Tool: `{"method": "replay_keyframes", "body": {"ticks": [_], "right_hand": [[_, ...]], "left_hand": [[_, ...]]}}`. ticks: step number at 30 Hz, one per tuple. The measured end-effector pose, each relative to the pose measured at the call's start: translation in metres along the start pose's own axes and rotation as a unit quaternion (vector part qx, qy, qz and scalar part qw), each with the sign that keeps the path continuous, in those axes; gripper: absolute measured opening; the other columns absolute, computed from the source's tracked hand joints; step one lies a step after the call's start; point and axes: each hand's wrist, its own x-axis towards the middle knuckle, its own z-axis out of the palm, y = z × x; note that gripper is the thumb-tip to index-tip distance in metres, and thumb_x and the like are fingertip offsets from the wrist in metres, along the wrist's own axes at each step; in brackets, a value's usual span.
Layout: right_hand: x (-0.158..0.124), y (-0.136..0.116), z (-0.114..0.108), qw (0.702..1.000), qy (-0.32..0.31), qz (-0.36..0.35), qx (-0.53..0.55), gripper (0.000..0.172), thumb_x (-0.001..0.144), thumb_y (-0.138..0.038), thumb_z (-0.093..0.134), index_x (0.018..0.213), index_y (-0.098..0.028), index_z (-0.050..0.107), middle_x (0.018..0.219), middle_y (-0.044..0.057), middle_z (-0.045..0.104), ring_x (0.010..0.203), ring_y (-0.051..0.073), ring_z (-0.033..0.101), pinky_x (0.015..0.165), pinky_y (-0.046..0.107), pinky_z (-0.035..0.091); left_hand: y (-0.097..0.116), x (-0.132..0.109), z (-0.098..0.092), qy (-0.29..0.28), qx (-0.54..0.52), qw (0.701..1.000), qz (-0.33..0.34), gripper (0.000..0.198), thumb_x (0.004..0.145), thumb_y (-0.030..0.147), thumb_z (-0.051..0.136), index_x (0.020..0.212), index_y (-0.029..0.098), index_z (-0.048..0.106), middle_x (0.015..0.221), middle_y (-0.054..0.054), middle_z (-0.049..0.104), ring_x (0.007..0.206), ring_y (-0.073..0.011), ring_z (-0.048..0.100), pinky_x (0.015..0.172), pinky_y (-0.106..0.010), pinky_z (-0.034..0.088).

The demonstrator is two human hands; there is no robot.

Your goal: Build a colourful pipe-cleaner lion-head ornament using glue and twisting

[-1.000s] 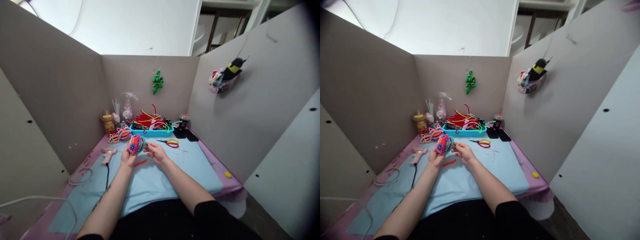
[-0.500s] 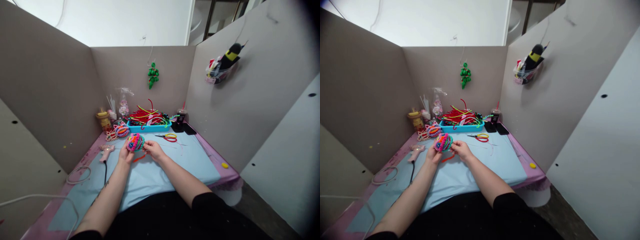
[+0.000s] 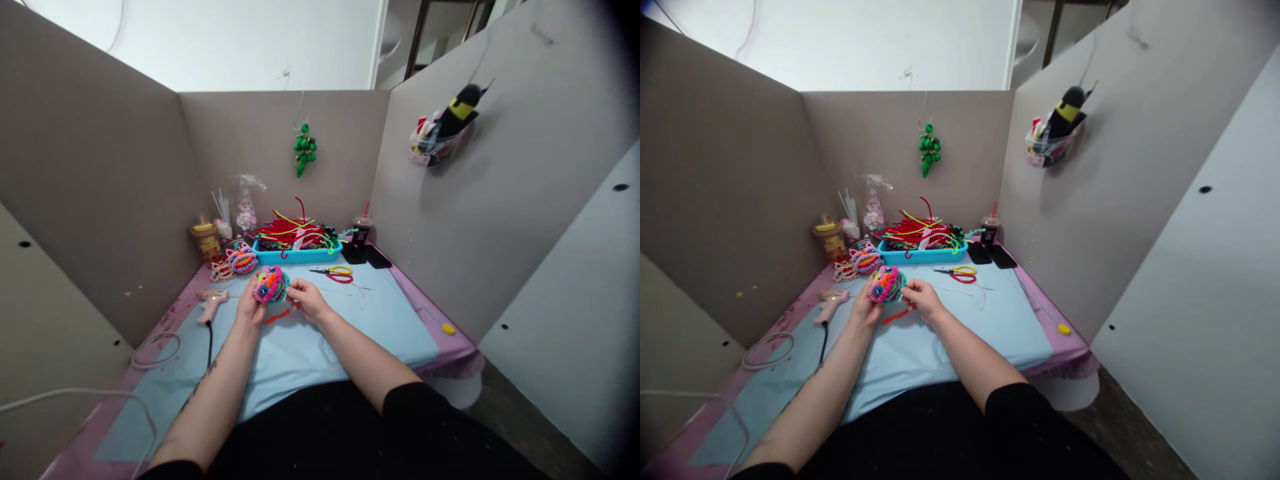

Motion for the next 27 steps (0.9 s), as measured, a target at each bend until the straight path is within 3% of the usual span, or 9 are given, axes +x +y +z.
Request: {"method": "replay_keyframes", "body": {"ticks": [3, 15, 27], "right_hand": [[0.001, 0.001, -0.002, 0.999, -0.007, -0.024, -0.044, 0.034, 0.060, -0.044, 0.072, 0.062, -0.019, 0.050, 0.048, -0.006, 0.052, 0.040, 0.007, 0.040, 0.038, 0.020, 0.031], [0.004, 0.001, -0.012, 0.985, -0.022, -0.076, -0.154, 0.025, 0.070, -0.037, 0.064, 0.059, -0.019, 0.050, 0.045, -0.007, 0.047, 0.039, 0.007, 0.039, 0.042, 0.021, 0.029], [0.006, 0.003, -0.005, 0.997, -0.028, -0.033, -0.058, 0.029, 0.058, -0.036, 0.074, 0.070, -0.018, 0.054, 0.058, -0.001, 0.063, 0.053, 0.012, 0.056, 0.049, 0.022, 0.040]], "left_hand": [[-0.001, -0.001, 0.000, -0.004, 0.031, 0.999, 0.032, 0.013, 0.083, 0.019, 0.058, 0.095, 0.015, 0.061, 0.098, -0.007, 0.068, 0.089, -0.0173, 0.065, 0.081, -0.031, 0.052], [-0.003, -0.004, 0.004, 0.018, 0.045, 0.997, 0.055, 0.016, 0.079, 0.017, 0.064, 0.094, 0.012, 0.063, 0.090, -0.008, 0.070, 0.077, -0.0161, 0.066, 0.073, -0.028, 0.053], [-0.004, 0.002, 0.000, 0.000, 0.028, 0.998, 0.061, 0.014, 0.079, 0.019, 0.063, 0.092, 0.015, 0.060, 0.095, -0.006, 0.069, 0.087, -0.0170, 0.066, 0.081, -0.032, 0.052]]}}
